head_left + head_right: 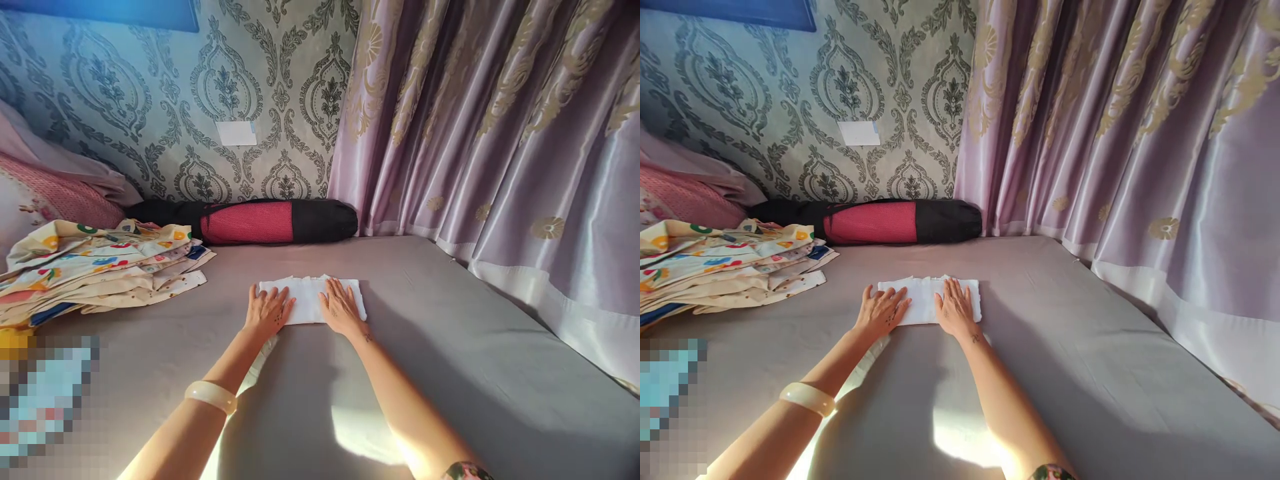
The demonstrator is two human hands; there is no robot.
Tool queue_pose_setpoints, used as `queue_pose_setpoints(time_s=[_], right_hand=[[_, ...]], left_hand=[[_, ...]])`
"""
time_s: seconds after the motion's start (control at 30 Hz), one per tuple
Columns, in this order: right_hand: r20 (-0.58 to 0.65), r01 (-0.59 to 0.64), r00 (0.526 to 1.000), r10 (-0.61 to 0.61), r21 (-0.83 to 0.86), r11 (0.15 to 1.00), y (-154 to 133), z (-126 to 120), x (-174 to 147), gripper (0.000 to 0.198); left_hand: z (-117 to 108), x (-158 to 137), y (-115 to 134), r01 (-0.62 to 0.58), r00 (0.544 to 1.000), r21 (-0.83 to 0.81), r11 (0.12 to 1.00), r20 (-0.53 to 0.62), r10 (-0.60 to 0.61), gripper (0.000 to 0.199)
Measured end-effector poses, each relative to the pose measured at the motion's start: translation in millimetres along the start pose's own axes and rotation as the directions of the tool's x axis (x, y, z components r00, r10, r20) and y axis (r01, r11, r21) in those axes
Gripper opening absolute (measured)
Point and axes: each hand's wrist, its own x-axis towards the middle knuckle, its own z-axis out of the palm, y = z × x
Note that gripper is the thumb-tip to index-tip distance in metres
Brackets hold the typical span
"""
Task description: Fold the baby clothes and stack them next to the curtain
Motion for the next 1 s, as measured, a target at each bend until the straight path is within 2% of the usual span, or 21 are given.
queue_pose_setpoints(time_s=[0.17, 0.37, 0.47, 0.57, 0.67, 0.77, 0.93, 1.0], right_hand=[[-0.060, -0.086, 0.995, 0.081, -0.079, 0.993, 20.5, -7.1, -1.2, 0.061], [-0.005, -0.126, 0.992, 0.126, -0.087, 0.988, 32.3, -2.3, 0.3, 0.063], [0.034, -0.140, 0.989, 0.143, -0.073, 0.987, 32.9, 0.3, 0.8, 0.063], [0.019, -0.120, 0.992, 0.122, -0.101, 0.988, 32.8, -1.5, 1.8, 0.060], [-0.024, -0.085, 0.996, 0.083, -0.145, 0.986, 35.0, -9.0, 7.6, 0.050], [0.001, -0.063, 0.998, 0.064, -0.165, 0.984, 40.9, -21.1, 22.2, 0.038], [0.113, -0.043, 0.992, 0.061, -0.156, 0.987, 53.6, -38.8, 55.3, 0.022], [0.156, -0.043, 0.986, 0.066, -0.147, 0.988, 57.7, -41.3, 65.5, 0.021]], left_hand=[[7.1, 19.1, 3.5, 0.002, 1.000, 0.001, 1.000, -0.025, -0.002, 0.037], [4.0, 29.3, 2.8, -0.051, 0.994, 0.061, 0.997, 0.104, 0.044, 0.050], [2.3, 33.9, 0.0, -0.050, 0.988, 0.080, 0.996, 0.152, 0.037, 0.051], [-3.4, 40.6, -4.2, -0.044, 0.977, 0.096, 0.994, 0.211, 0.023, 0.048], [-13.6, 50.1, -10.1, 0.012, 0.943, 0.057, 0.998, 0.331, -0.031, 0.040], [-20.8, 61.9, -17.6, 0.098, 0.904, 0.003, 0.995, 0.418, -0.090, 0.034], [-14.1, 84.7, -29.4, 0.182, 0.877, -0.044, 0.982, 0.458, -0.143, 0.026], [-7.1, 94.1, -33.5, 0.210, 0.864, -0.066, 0.975, 0.479, -0.154, 0.027]])
